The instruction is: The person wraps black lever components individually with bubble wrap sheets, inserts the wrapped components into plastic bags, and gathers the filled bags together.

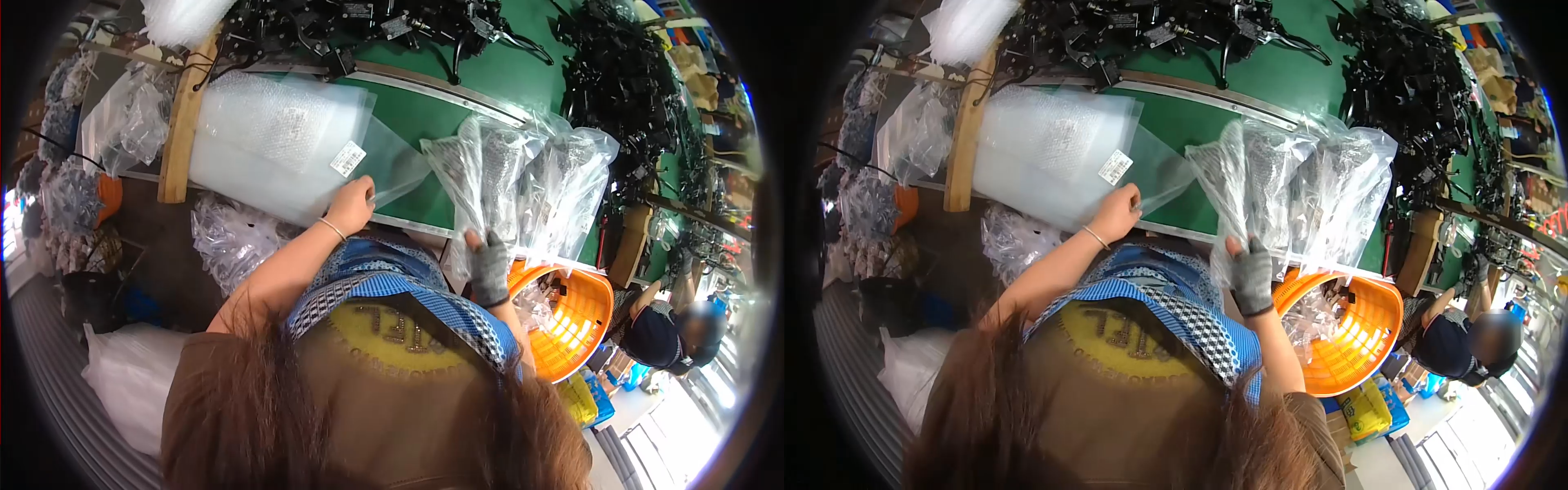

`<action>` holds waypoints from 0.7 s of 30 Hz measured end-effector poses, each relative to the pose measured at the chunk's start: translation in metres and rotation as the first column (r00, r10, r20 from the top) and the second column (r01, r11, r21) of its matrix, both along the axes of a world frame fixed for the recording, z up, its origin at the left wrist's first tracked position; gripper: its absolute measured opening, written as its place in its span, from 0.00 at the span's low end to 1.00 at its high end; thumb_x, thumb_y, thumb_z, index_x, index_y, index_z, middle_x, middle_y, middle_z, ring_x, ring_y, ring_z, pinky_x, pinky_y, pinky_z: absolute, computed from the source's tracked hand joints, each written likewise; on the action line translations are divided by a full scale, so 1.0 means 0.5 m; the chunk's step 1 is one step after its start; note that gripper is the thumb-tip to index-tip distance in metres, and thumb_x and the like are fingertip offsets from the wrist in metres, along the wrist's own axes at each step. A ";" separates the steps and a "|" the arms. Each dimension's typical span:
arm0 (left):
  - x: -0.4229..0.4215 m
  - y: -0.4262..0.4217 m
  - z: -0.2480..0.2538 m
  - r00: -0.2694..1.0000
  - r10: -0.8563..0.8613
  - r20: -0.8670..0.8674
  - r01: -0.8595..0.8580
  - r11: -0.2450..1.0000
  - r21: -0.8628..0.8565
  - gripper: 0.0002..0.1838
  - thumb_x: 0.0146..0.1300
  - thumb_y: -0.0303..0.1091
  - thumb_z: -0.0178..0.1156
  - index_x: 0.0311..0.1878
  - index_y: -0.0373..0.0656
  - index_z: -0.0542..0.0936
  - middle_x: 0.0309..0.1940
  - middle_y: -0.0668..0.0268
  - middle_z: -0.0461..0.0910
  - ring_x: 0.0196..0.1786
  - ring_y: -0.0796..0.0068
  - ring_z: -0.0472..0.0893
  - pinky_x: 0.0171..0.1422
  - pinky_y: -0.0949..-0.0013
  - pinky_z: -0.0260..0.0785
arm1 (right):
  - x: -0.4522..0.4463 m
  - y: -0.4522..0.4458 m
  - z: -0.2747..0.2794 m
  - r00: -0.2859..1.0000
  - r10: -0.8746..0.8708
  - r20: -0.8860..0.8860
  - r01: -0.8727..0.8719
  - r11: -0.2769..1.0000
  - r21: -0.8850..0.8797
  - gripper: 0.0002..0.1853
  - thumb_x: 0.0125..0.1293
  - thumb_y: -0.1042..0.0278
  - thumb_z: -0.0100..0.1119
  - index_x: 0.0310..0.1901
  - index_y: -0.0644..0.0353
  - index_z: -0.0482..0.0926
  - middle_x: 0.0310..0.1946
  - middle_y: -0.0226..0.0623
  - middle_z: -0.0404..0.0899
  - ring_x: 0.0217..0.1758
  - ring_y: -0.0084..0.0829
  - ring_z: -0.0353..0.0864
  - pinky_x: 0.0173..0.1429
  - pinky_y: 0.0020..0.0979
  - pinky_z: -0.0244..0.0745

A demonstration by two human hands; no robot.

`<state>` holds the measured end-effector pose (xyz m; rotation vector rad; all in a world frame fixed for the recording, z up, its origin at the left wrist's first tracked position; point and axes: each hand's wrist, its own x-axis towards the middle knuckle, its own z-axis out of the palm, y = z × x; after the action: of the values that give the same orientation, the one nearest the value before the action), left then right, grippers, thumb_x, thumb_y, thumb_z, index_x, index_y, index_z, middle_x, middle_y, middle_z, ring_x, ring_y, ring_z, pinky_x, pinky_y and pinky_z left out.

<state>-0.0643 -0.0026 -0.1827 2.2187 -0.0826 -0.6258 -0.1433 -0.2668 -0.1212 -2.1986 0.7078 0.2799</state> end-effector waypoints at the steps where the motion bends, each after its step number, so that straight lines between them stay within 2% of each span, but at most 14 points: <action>1: -0.002 0.000 -0.011 0.997 0.065 0.031 -0.063 0.995 -0.078 0.07 0.53 0.27 0.59 0.36 0.41 0.75 0.32 0.50 0.77 0.39 0.48 0.77 0.42 0.55 0.69 | -0.020 -0.010 0.022 0.998 -0.053 -0.031 0.058 0.978 0.200 0.19 0.63 0.58 0.58 0.45 0.68 0.75 0.36 0.35 0.79 0.39 0.24 0.75 0.42 0.25 0.70; 2: 0.001 -0.001 -0.010 0.997 0.074 0.012 -0.072 0.992 -0.102 0.07 0.54 0.27 0.59 0.37 0.41 0.76 0.33 0.51 0.78 0.39 0.49 0.77 0.42 0.56 0.69 | -0.042 -0.027 0.042 0.992 -0.100 -0.072 0.120 0.913 0.391 0.19 0.64 0.55 0.57 0.43 0.67 0.76 0.35 0.32 0.79 0.37 0.22 0.74 0.40 0.24 0.70; 3: 0.004 -0.005 -0.006 0.997 0.079 -0.008 -0.079 0.989 -0.124 0.08 0.55 0.28 0.58 0.39 0.40 0.77 0.33 0.52 0.78 0.38 0.50 0.77 0.42 0.57 0.69 | -0.089 -0.047 0.003 0.966 -0.259 -0.006 0.207 0.760 0.616 0.19 0.65 0.53 0.55 0.42 0.64 0.76 0.31 0.26 0.77 0.33 0.18 0.70 0.37 0.22 0.67; 4: 0.005 -0.008 -0.002 0.996 0.080 -0.028 -0.083 0.986 -0.145 0.09 0.56 0.29 0.57 0.40 0.40 0.79 0.34 0.53 0.79 0.37 0.51 0.78 0.41 0.58 0.70 | -0.115 -0.057 0.007 0.967 -0.252 -0.031 0.211 0.729 0.651 0.18 0.65 0.53 0.55 0.42 0.63 0.76 0.31 0.25 0.76 0.33 0.17 0.69 0.36 0.22 0.66; 6: 0.009 -0.018 0.001 0.998 0.063 -0.021 -0.064 0.997 -0.054 0.10 0.59 0.31 0.55 0.43 0.41 0.79 0.36 0.52 0.79 0.38 0.50 0.78 0.42 0.57 0.70 | -0.141 -0.066 0.016 0.968 -0.239 -0.071 0.217 0.665 0.715 0.18 0.66 0.52 0.54 0.41 0.61 0.76 0.30 0.24 0.75 0.32 0.16 0.68 0.36 0.20 0.65; 7: 0.011 -0.024 0.003 0.998 0.054 -0.017 -0.054 0.999 -0.010 0.11 0.61 0.32 0.53 0.44 0.41 0.79 0.37 0.51 0.79 0.39 0.49 0.78 0.42 0.57 0.70 | -0.126 -0.047 0.062 0.975 -0.171 -0.138 0.220 0.711 0.668 0.16 0.65 0.53 0.55 0.41 0.60 0.77 0.31 0.23 0.75 0.32 0.15 0.67 0.36 0.20 0.64; 10: 0.007 -0.032 0.022 0.993 0.009 0.114 -0.014 0.999 0.046 0.11 0.64 0.36 0.50 0.40 0.41 0.80 0.40 0.49 0.79 0.43 0.49 0.77 0.45 0.55 0.69 | -0.129 0.004 0.054 0.993 -0.077 -0.089 0.116 0.765 0.633 0.16 0.65 0.54 0.57 0.40 0.60 0.77 0.31 0.21 0.75 0.34 0.15 0.67 0.37 0.21 0.65; 11: 0.012 -0.032 0.022 0.991 0.027 0.130 -0.026 1.000 -0.006 0.11 0.64 0.35 0.50 0.42 0.41 0.79 0.41 0.49 0.79 0.44 0.49 0.77 0.46 0.55 0.69 | -0.107 0.032 0.072 0.995 -0.076 -0.070 0.102 0.793 0.601 0.14 0.63 0.56 0.59 0.39 0.60 0.78 0.28 0.28 0.78 0.31 0.21 0.73 0.36 0.26 0.68; 13: 0.020 -0.024 0.021 0.985 0.068 0.157 -0.052 0.993 -0.105 0.13 0.65 0.34 0.48 0.45 0.39 0.78 0.42 0.49 0.78 0.45 0.49 0.77 0.47 0.55 0.69 | -0.104 0.027 0.036 0.995 0.095 0.012 -0.095 0.959 0.268 0.13 0.63 0.57 0.59 0.39 0.60 0.77 0.25 0.36 0.79 0.28 0.29 0.77 0.34 0.31 0.70; 14: 0.025 -0.024 0.035 0.979 0.083 0.184 -0.058 0.989 -0.135 0.13 0.66 0.33 0.48 0.48 0.38 0.77 0.41 0.48 0.78 0.44 0.50 0.77 0.47 0.57 0.69 | -0.105 0.024 0.013 0.982 0.188 0.031 -0.190 0.978 0.080 0.13 0.62 0.58 0.59 0.39 0.59 0.77 0.24 0.40 0.79 0.27 0.33 0.79 0.33 0.33 0.71; 15: 0.025 -0.027 0.051 0.973 0.097 0.209 -0.062 0.984 -0.166 0.14 0.66 0.32 0.47 0.50 0.37 0.76 0.40 0.48 0.78 0.43 0.50 0.78 0.47 0.59 0.69 | -0.112 0.018 -0.006 0.976 0.206 0.072 -0.208 0.978 0.017 0.11 0.61 0.59 0.59 0.37 0.59 0.77 0.22 0.47 0.77 0.25 0.42 0.80 0.30 0.37 0.71; 18: 0.030 -0.030 0.052 0.976 0.046 0.215 -0.005 0.982 -0.188 0.17 0.66 0.30 0.48 0.56 0.36 0.72 0.41 0.48 0.79 0.43 0.53 0.79 0.49 0.64 0.70 | -0.091 0.022 0.051 0.947 0.284 0.153 -0.290 0.957 0.018 0.12 0.61 0.59 0.60 0.35 0.59 0.76 0.21 0.44 0.78 0.24 0.44 0.80 0.29 0.37 0.72; 19: 0.030 -0.029 0.043 0.971 0.038 0.238 0.016 0.975 -0.223 0.17 0.66 0.30 0.48 0.56 0.36 0.72 0.41 0.48 0.79 0.44 0.54 0.79 0.50 0.65 0.70 | -0.090 0.014 0.037 0.901 0.350 0.254 -0.367 0.930 0.019 0.11 0.60 0.59 0.60 0.34 0.60 0.77 0.21 0.44 0.78 0.25 0.45 0.80 0.30 0.36 0.72; 21: 0.039 -0.018 0.063 0.972 0.042 0.232 0.033 0.951 -0.309 0.17 0.65 0.29 0.48 0.56 0.35 0.72 0.45 0.49 0.79 0.48 0.55 0.79 0.54 0.67 0.70 | -0.082 -0.015 -0.022 0.883 0.416 0.218 -0.442 0.892 0.091 0.11 0.60 0.61 0.61 0.36 0.60 0.78 0.22 0.43 0.79 0.26 0.39 0.80 0.32 0.34 0.73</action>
<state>-0.0450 -0.0114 -0.1510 1.9743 -0.2797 -0.3165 -0.1844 -0.2743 -0.1324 -2.1920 0.0798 0.3224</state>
